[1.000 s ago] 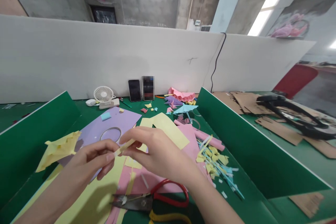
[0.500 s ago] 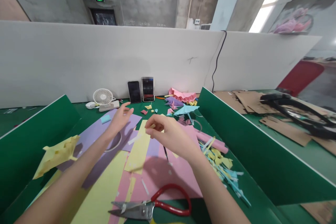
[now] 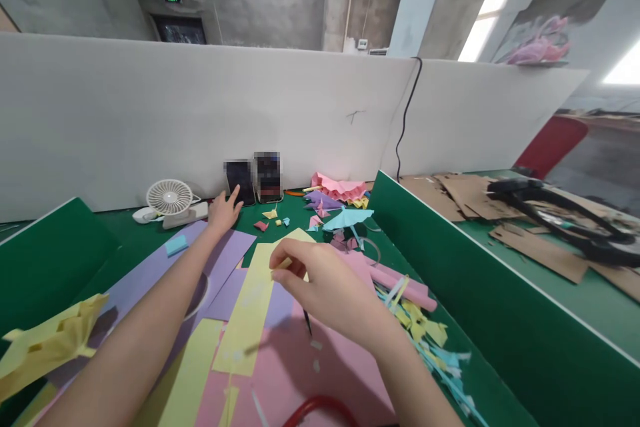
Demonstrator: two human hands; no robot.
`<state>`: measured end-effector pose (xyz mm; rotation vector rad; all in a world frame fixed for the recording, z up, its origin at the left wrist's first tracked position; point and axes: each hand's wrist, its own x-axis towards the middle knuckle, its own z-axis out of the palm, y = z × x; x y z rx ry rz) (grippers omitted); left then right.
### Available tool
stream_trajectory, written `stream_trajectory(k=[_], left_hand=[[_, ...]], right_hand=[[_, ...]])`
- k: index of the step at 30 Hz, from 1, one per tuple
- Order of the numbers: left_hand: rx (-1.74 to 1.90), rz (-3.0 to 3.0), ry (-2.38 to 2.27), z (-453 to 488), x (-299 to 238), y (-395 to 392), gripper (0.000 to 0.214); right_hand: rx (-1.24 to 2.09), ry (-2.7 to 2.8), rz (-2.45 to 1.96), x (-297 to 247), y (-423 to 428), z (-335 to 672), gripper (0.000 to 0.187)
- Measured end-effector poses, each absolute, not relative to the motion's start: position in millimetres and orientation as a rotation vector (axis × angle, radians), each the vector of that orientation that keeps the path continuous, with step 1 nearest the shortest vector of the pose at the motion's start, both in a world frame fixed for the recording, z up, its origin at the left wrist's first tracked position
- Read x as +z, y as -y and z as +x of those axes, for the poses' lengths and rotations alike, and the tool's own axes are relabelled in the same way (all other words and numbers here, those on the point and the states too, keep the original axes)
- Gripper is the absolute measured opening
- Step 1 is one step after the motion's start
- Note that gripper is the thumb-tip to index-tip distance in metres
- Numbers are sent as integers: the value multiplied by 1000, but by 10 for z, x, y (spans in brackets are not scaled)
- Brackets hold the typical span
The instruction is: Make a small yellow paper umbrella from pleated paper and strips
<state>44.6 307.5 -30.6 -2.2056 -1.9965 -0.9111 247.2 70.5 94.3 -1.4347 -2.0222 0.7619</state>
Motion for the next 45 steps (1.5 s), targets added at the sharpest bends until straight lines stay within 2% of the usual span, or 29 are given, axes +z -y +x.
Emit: stream_trajectory(k=[9, 15, 18, 21, 24, 28, 32, 35, 36, 39, 41, 45], left_hand=[[-1220, -2327, 1994, 578, -62, -2901, 38], [-1608, -2677, 1857, 763, 488, -2003, 49], [-1814, -3176, 1695, 701, 781, -1450, 45], [-1709, -3207, 1923, 596, 946, -1084, 29], [-1683, -3238, 1901, 518, 986, -895, 19], [-1559, -3087, 1867, 457, 998, -716, 16], [-1422, -2845, 1775, 405, 1055, -572, 16], [-1344, -2769, 1676, 382, 1098, -511, 15], [-1320, -2773, 1640, 381, 1105, -498, 15], [-1251, -2820, 1521, 394, 1099, -475, 14], [-1244, -2752, 1418, 404, 1071, -469, 12], [-1329, -2184, 1035, 421, 988, -444, 12]], right_hand=[[772, 1922, -1410, 958, -720, 2483, 10], [760, 1636, -1304, 944, -738, 2502, 3], [775, 1554, -1249, 962, -711, 2466, 1], [805, 1538, -1208, 978, -658, 2390, 2], [866, 1553, -1154, 980, -584, 2305, 3], [1043, 1614, -1057, 1006, -498, 2270, 2], [1222, 1772, -953, 1056, -447, 2319, 20], [1054, 1785, -1104, 1081, -396, 2301, 32], [978, 1785, -1171, 1088, -374, 2279, 30], [864, 1831, -1247, 1110, -312, 2195, 9], [828, 1853, -1259, 1123, -283, 2150, 13], [741, 1788, -1289, 1132, -253, 2097, 16]])
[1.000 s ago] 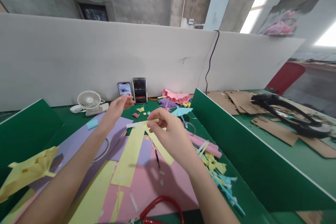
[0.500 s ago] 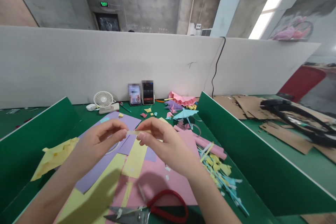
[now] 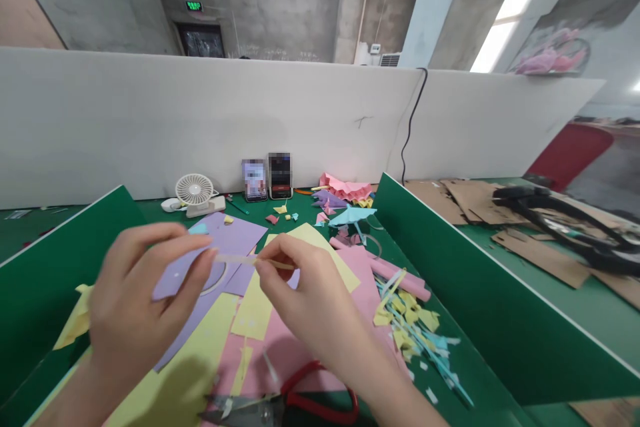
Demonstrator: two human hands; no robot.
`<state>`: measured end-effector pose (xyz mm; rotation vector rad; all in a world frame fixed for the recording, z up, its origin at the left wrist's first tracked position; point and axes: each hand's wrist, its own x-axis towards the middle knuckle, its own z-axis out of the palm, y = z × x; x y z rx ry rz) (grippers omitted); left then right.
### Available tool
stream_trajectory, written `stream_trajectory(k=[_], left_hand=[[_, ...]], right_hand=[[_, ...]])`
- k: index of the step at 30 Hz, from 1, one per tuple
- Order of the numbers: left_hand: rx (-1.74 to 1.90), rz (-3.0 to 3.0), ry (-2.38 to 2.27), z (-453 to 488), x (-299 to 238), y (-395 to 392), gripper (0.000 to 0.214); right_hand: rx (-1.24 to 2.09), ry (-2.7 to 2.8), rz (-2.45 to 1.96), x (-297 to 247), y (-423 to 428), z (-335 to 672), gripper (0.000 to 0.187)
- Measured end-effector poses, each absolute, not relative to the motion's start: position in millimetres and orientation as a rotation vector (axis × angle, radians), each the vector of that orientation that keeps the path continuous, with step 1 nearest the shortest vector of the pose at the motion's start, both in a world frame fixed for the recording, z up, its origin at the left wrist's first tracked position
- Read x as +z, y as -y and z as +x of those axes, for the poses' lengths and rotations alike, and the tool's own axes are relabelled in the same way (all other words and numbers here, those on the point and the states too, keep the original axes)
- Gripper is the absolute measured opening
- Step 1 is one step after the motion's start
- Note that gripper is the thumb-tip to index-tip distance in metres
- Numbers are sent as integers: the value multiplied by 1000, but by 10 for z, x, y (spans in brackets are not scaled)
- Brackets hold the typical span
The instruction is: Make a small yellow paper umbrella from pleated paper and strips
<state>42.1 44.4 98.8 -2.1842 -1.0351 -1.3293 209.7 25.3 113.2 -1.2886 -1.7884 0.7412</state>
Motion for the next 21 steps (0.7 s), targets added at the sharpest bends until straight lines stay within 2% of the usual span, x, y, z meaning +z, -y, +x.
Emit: stream_trajectory(k=[3, 12, 21], left_hand=[[-1320, -2143, 843, 464, 946, -400, 14], [-1433, -2348, 1012, 555, 916, -361, 9], [-1376, -2401, 1037, 550, 909, -345, 11]], right_hand=[[650, 1736, -1261, 1120, -231, 2063, 15], [407, 1810, -1103, 1049, -155, 2008, 14], [202, 1937, -1161, 1016, -131, 2003, 17]])
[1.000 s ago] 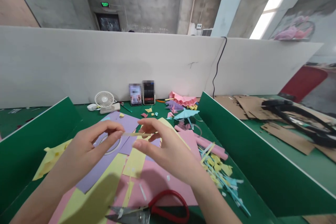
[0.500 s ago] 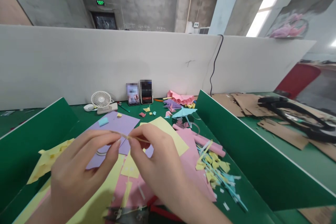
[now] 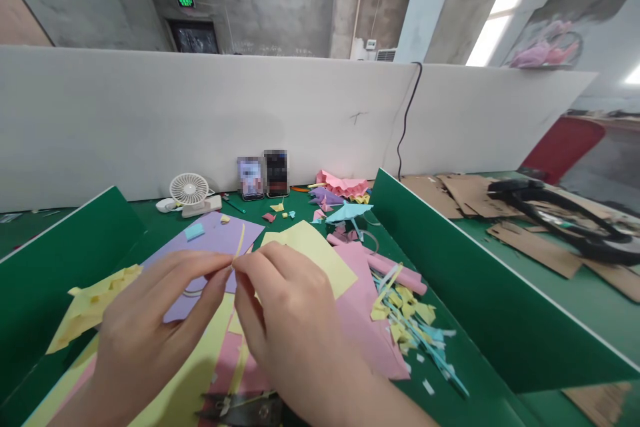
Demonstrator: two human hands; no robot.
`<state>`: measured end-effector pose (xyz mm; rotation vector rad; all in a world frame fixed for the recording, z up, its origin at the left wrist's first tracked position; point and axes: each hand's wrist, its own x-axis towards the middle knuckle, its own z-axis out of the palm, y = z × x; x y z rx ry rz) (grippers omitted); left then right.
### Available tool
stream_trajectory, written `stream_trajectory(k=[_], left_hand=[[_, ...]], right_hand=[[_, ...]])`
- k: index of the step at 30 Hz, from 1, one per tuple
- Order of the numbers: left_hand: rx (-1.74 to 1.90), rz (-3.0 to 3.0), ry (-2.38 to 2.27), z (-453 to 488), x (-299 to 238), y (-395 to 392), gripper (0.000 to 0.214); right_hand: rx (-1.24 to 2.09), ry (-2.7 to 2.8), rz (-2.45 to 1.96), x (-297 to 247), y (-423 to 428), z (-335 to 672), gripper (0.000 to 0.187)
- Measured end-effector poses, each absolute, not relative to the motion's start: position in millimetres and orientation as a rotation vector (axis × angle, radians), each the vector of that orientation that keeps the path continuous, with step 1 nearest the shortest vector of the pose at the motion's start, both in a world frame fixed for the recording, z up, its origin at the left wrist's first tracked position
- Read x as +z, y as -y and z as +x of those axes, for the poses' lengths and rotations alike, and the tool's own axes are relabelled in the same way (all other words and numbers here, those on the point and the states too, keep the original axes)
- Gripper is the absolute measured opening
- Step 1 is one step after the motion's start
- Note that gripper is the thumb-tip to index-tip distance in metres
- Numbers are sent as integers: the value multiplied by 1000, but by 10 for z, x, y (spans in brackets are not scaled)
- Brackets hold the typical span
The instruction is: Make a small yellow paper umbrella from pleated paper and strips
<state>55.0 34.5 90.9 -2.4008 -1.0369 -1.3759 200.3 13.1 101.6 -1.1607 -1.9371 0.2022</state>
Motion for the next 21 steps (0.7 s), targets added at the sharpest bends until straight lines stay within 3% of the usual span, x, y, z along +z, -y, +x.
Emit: stream_trajectory(k=[13, 21], left_hand=[[-1281, -2415, 1048, 557, 908, -339, 10], [-1321, -2512, 1215, 559, 938, -331, 11]], right_hand=[[193, 2042, -1183, 1012, -151, 2015, 20], [359, 1987, -1246, 1051, -165, 2028, 17]])
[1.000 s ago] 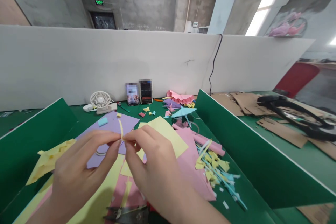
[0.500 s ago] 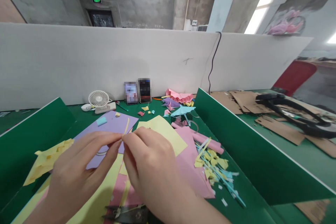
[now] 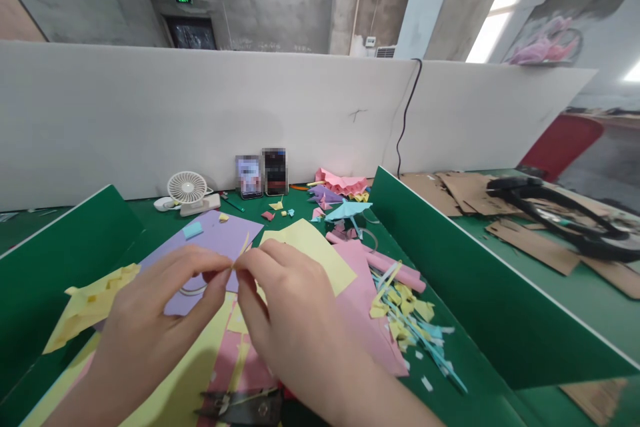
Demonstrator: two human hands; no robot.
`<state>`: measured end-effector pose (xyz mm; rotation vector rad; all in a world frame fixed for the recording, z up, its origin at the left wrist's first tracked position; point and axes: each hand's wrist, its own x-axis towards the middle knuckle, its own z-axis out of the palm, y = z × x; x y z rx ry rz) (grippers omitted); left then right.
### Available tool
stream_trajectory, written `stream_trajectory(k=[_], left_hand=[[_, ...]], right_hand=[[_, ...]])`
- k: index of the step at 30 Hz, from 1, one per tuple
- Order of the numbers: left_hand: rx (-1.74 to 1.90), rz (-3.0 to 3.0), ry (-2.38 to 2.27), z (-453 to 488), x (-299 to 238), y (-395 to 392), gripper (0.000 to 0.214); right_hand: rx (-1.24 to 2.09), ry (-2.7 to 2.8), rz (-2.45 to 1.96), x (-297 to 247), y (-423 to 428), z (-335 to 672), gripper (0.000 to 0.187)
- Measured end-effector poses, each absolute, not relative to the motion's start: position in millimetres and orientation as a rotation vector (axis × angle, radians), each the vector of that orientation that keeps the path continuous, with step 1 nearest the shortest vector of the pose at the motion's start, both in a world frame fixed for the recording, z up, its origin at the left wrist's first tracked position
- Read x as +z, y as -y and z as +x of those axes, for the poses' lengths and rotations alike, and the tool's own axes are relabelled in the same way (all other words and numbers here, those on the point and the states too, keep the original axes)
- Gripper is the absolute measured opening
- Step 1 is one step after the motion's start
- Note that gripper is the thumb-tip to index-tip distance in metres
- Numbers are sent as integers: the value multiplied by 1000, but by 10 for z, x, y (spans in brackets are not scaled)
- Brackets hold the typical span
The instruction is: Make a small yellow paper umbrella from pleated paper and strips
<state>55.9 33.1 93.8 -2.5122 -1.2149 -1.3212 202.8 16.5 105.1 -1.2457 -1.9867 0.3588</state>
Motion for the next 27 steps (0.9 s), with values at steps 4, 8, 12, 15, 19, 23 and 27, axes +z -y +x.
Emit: stream_trajectory(k=[4, 8, 12, 15, 19, 23, 27], left_hand=[[-1288, -2629, 1325, 546, 994, -322, 11], [-1275, -2713, 1333, 534, 1036, -330, 12], [-1267, -2742, 1352, 522, 1046, -323, 12], [-1256, -2754, 1365, 512, 1049, -305, 10], [-1255, -2725, 1357, 506, 1047, -291, 10], [-1260, -2683, 1348, 513, 1021, -292, 10], [-1233, -2670, 1338, 516, 1001, -285, 10]], right_hand=[[474, 1922, -1241, 1090, -173, 2052, 15], [643, 1891, -1214, 1132, -168, 2075, 18], [769, 1869, -1202, 1149, -168, 2092, 18], [803, 1847, -1197, 1152, -173, 2102, 17], [778, 1845, -1211, 1156, -165, 2100, 15], [749, 1852, -1209, 1157, -157, 2091, 16], [750, 1859, -1209, 1148, -167, 2087, 16]])
